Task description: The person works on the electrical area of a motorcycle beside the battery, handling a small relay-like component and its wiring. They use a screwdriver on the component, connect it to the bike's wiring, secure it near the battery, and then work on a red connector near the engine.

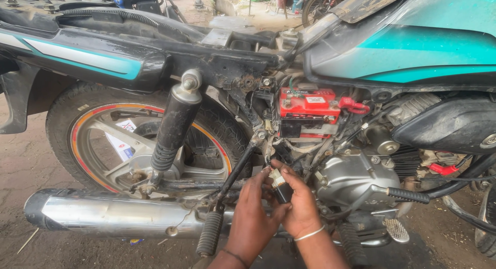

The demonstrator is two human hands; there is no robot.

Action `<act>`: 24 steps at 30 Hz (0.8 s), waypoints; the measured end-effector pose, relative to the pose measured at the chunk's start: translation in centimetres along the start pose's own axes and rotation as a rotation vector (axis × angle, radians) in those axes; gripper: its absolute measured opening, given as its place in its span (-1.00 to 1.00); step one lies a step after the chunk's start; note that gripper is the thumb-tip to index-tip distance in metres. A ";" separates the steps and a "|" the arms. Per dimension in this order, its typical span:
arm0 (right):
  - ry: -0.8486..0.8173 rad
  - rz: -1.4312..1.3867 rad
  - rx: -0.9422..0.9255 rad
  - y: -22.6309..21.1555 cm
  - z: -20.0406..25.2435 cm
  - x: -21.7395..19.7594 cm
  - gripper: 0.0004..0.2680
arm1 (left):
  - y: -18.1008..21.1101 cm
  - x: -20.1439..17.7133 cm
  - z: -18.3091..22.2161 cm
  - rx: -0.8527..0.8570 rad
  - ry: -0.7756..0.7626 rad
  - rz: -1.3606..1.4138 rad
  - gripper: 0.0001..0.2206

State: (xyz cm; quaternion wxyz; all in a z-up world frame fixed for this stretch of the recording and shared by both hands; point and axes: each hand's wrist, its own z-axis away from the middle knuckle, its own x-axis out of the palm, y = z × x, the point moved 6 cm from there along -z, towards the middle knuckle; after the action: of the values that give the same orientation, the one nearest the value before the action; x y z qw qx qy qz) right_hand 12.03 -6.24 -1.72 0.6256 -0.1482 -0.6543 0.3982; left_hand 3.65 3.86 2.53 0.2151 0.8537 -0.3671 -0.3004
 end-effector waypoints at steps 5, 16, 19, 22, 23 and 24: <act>0.005 -0.016 0.010 0.5 -0.2 -0.5 -0.70 | -0.7 0.0 -0.9 -0.261 -0.108 0.173 -0.07; -0.011 -0.008 0.013 0.7 -0.4 -0.9 -0.69 | -1.8 0.8 -2.7 -0.388 -0.317 0.319 0.20; -0.027 0.002 0.011 0.8 -0.5 -1.0 -0.68 | -1.6 0.7 -2.9 -0.372 -0.336 0.343 0.24; -0.050 0.016 0.022 0.8 -0.7 -0.9 -0.69 | -1.4 0.3 -3.5 -0.422 -0.393 0.340 0.28; -0.049 0.016 0.020 0.8 -0.8 -1.1 -0.69 | -1.5 0.4 -3.6 -0.421 -0.394 0.342 0.28; -0.062 0.015 0.024 0.8 -0.9 -1.1 -0.69 | -1.5 0.4 -3.7 -0.389 -0.399 0.296 0.29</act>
State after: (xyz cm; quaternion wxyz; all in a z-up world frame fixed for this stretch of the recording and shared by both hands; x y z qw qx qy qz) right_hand 12.79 -6.24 -3.11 0.6038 -0.1332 -0.6673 0.4152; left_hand 7.12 5.03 4.21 0.3394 0.6579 -0.4580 -0.4921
